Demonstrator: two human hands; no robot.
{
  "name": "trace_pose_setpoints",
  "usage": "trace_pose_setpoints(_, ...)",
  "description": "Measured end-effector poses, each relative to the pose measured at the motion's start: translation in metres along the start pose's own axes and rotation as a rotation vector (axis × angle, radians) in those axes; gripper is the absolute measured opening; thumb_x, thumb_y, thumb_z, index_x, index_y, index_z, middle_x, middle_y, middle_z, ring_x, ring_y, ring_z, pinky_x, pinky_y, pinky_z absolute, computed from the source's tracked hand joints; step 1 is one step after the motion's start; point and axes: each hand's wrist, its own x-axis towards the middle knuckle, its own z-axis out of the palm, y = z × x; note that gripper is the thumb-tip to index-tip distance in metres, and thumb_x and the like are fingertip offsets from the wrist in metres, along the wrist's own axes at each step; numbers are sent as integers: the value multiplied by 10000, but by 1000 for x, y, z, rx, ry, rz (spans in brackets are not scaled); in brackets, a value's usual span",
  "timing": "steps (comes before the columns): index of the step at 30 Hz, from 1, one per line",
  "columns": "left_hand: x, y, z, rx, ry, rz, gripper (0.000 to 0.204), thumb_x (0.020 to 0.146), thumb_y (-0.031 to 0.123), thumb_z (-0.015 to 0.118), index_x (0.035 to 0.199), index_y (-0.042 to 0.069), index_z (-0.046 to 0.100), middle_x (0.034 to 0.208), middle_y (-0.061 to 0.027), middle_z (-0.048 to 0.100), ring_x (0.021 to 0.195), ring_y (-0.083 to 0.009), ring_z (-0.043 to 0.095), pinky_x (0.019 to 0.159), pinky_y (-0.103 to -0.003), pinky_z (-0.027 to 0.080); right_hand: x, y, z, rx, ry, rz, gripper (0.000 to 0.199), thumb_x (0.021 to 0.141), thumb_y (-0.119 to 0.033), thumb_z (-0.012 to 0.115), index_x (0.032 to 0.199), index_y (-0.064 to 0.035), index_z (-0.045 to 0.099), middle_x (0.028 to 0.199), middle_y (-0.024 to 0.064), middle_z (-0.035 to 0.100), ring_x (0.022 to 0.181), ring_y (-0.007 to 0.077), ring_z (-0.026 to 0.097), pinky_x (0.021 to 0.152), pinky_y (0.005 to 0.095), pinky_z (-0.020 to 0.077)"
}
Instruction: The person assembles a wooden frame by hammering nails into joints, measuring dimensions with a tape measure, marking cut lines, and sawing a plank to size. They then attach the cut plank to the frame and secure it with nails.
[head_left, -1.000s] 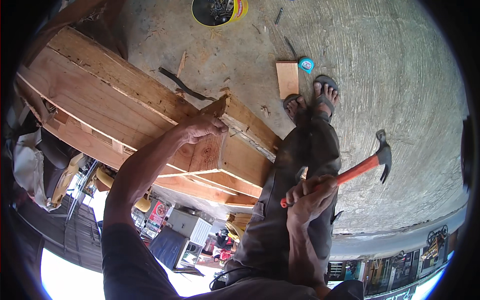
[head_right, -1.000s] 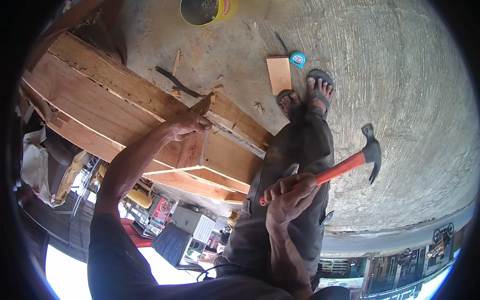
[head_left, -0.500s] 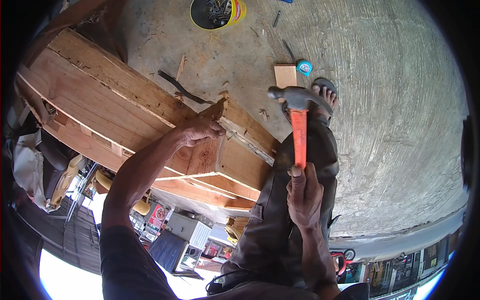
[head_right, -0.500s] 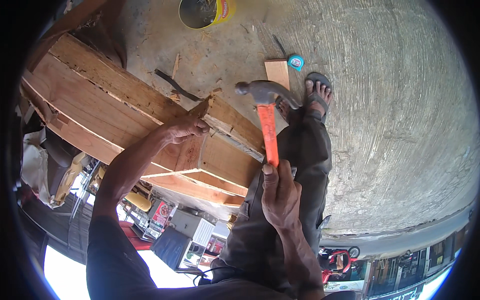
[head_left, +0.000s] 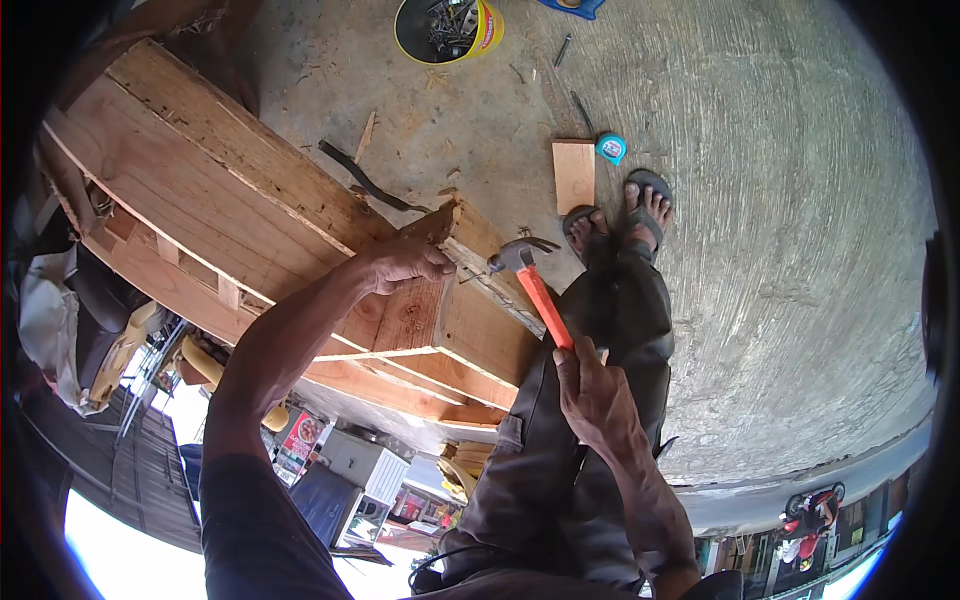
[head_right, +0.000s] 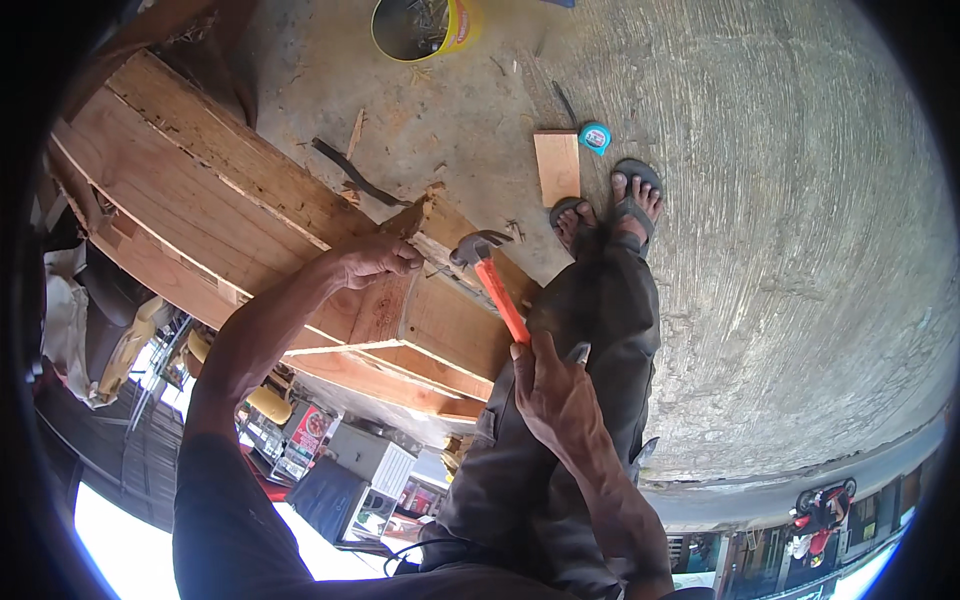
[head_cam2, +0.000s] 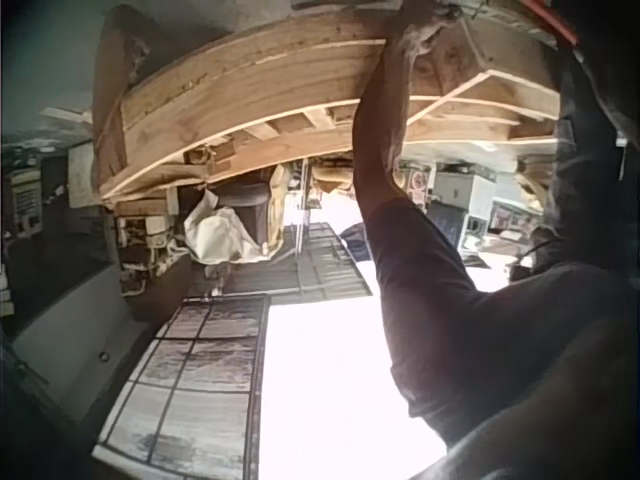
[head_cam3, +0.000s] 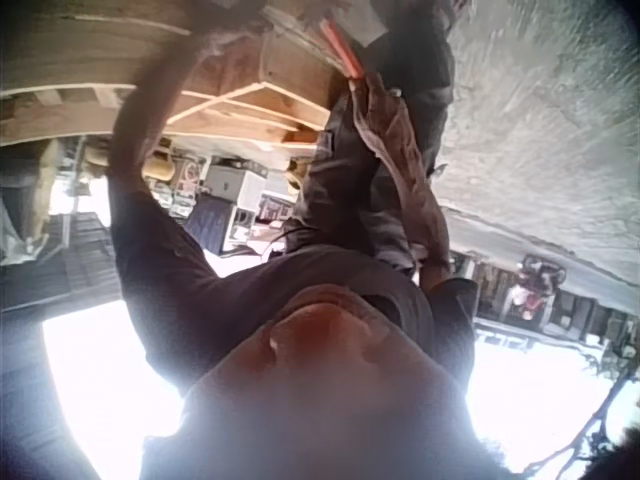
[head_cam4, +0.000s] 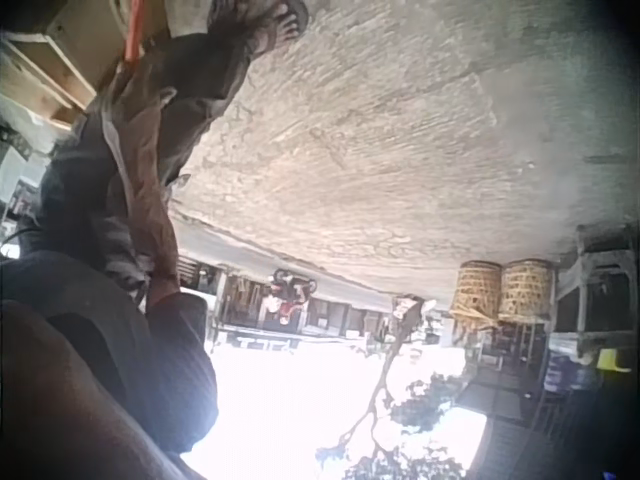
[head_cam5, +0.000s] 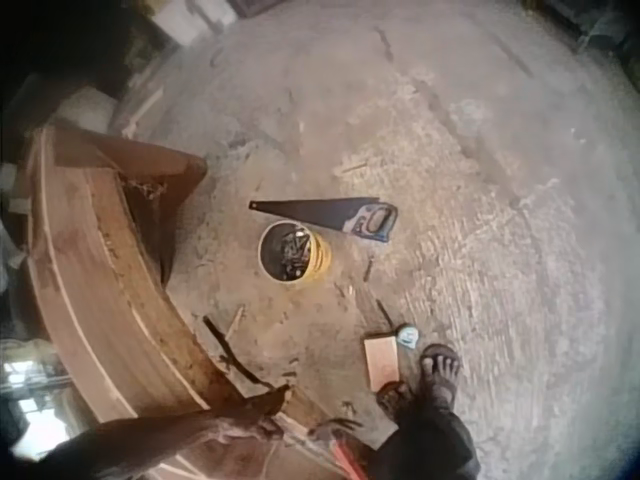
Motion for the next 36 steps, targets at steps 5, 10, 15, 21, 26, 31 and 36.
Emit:
trace_pose_setpoints(5,6,-12,-6,-96,-66,70,345,795,72,744,1122,-20,682,1082,-58,683,1060,-117,570,867,-253,441,-18,27,22,31,229,72,240,1050,-248,462,943,-34,483,624,88,418,436,235,459,391,366,374)
trace_pose_setpoints(10,0,3,3,-48,6,-4,104,773,-10,674,853,33,623,840,26,537,851,-90,510,776,-211,400,-30,12,48,-5,141,-109,276,1054,-296,452,941,-43,460,632,63,437,459,204,474,376,305,388)
trace_pose_setpoints(15,-2,-9,2,-111,-87,56,104,765,-3,688,842,38,631,845,31,536,840,-91,499,793,-203,390,-25,-6,17,662,285,260,218,1043,-255,478,996,-42,476,647,54,419,453,188,460,352,329,390)
trace_pose_setpoints(21,2,3,-1,-81,-48,39,142,795,40,711,920,18,648,933,1,585,893,-112,523,861,-229,402,-31,34,60,-153,149,-185,290,1043,-321,460,961,-46,501,613,-8,395,402,90,402,327,284,319)
trace_pose_setpoints(26,3,-17,-2,-133,-89,2,426,794,49,729,1201,-45,646,1180,-91,670,1083,-167,594,1025,-276,419,-30,7,33,1178,264,616,378,1065,-403,376,1051,-45,498,656,-6,422,426,92,412,338,290,333)
trace_pose_setpoints(31,6,3,-2,-37,-75,58,213,754,-17,601,692,101,435,745,47,350,733,-98,356,723,-221,311,-40,18,46,32,37,28,308,1073,-313,380,1066,-44,531,758,32,528,535,151,518,370,320,399)
trace_pose_setpoints(36,-1,0,5,-88,-62,48,227,758,-13,614,677,103,436,738,49,359,728,-95,356,705,-227,314,-42,-11,54,720,173,633,285,1062,-310,422,973,-62,532,670,31,525,538,183,552,418,342,435)
